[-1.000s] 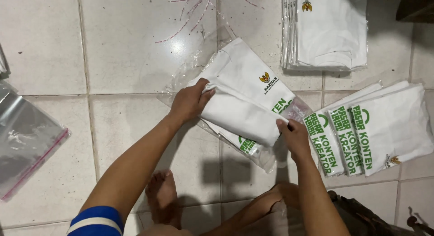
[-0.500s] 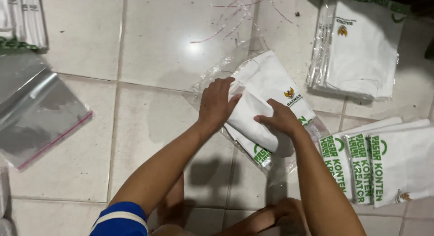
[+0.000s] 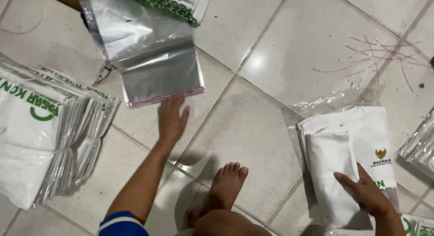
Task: Folding white t-shirts and placing them into clear plastic adhesive bags for packaging.
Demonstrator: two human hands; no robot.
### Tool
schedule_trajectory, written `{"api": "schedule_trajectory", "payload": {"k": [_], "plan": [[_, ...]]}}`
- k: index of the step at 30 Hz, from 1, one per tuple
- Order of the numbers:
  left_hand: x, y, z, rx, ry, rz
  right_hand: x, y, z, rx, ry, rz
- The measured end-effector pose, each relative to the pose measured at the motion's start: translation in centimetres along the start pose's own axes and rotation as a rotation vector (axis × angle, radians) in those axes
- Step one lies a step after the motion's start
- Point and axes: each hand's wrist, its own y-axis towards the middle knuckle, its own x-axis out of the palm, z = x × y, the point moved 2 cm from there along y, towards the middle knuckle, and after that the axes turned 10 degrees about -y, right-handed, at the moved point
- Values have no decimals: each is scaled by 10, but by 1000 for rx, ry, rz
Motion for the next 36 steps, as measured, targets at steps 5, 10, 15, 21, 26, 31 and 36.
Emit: {"api": "schedule_trajectory", "payload": {"k": [5, 10, 15, 21, 26, 31, 36], "plan": [[-82, 71, -15, -252, 236, -247, 9, -50, -31, 30, 54, 87], [-77, 88, -46, -102, 241, -272, 24, -69, -16, 129, -70, 166], [-86, 99, -51, -65, 126, -296, 48, -85, 12, 99, -13, 225], [-109, 100, -43, -123, -89, -221, 66, -23, 116, -22, 55, 325], [-126, 102, -23, -120, -145, -68, 68, -40, 87, -29, 19, 308], [-125, 94, 20, -8, 1, -182, 75, -65, 76, -87, 231, 401], [-101, 57, 75, -94, 34, -171, 72, -69, 62, -146, 124, 353]]}}
